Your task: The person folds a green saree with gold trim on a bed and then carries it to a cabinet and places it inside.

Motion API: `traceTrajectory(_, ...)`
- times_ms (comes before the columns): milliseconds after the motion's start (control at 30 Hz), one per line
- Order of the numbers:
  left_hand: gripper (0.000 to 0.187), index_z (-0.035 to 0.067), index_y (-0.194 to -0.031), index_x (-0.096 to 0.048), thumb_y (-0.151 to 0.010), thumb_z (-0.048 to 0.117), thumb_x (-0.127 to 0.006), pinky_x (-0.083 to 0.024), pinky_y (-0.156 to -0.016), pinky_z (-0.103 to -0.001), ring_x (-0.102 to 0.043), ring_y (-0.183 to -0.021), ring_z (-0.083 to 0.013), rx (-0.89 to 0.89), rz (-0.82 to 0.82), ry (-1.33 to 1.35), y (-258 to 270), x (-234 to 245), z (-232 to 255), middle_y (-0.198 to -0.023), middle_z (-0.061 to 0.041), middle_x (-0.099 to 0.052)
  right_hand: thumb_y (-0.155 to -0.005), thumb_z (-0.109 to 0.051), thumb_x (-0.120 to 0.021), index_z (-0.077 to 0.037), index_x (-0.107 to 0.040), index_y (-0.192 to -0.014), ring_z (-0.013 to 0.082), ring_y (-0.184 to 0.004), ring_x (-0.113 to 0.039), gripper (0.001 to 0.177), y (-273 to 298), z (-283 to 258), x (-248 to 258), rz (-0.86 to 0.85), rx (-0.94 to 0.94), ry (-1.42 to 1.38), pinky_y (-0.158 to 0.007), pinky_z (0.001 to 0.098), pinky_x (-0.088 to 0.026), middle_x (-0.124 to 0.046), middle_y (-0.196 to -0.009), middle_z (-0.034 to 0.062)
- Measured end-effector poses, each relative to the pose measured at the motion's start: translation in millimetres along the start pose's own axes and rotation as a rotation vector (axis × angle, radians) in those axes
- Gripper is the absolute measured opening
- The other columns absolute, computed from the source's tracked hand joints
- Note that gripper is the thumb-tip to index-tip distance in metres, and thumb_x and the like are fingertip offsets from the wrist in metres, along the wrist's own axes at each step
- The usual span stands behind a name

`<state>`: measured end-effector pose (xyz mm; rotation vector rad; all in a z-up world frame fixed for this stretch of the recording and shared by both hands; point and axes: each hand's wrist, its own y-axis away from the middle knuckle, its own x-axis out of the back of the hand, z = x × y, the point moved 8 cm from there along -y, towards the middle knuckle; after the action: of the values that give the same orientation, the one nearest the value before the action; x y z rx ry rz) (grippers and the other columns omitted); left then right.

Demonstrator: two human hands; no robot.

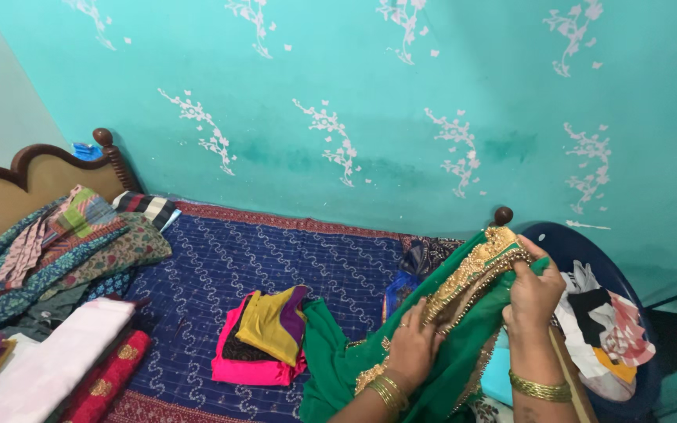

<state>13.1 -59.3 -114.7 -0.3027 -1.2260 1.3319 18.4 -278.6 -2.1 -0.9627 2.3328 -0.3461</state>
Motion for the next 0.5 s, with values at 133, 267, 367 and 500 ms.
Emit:
traceTrajectory(133, 0.021, 0.001, -0.111, -0.068, -0.100, 0.019, -0.068, -0.054, -0.084, -0.047, -0.066, -0.099, -0.0407, 0.295, -0.146, 0.161, 10, -14, -53, -0.115, -0.020, -0.065, -0.089, 0.015, -0.061, 0.004, -0.070, -0.122, 0.0144, -0.098, -0.070, 0.036, -5, 3, 15, 0.024, 0.001, -0.008, -0.089, 0.0255, -0.056, -0.073, -0.114, 0.0103)
traceTrajectory(267, 0.017, 0.001, -0.108, -0.067, -0.092, 0.002, -0.063, -0.058, -0.080, -0.045, -0.069, -0.093, -0.0400, 0.182, 0.147, 0.240, -19, 58, -77, -0.103, -0.021, -0.068, -0.088, 0.015, -0.062, 0.002, -0.070, -0.122, 0.0118, -0.095, -0.068, 0.037, -6, 3, 44, 0.042, 0.062, 0.130, -0.085, 0.0229, -0.055, -0.071, -0.109, 0.0064)
traceTrajectory(367, 0.016, 0.002, -0.113, -0.063, -0.098, 0.005, -0.062, -0.056, -0.079, -0.046, -0.071, -0.090, -0.0380, 0.234, 0.121, 0.174, -64, 100, -83, -0.099, -0.019, -0.071, -0.089, 0.015, -0.063, -0.002, -0.071, -0.123, 0.0092, -0.084, -0.059, 0.039, -10, 13, 62, 0.053, 0.058, 0.297, -0.072, 0.0216, -0.047, -0.065, -0.100, 0.0035)
traceTrajectory(500, 0.030, 0.005, -0.121, -0.064, -0.092, 0.001, -0.064, -0.057, -0.083, -0.045, -0.071, -0.096, -0.0366, 0.012, 0.163, 0.122, -113, 145, -38, -0.104, -0.016, -0.070, -0.093, 0.010, -0.066, -0.012, -0.072, -0.128, 0.0104, -0.065, -0.045, 0.042, -2, 33, 67, 0.031, -0.077, 0.549, -0.053, 0.0247, -0.034, -0.054, -0.083, 0.0052)
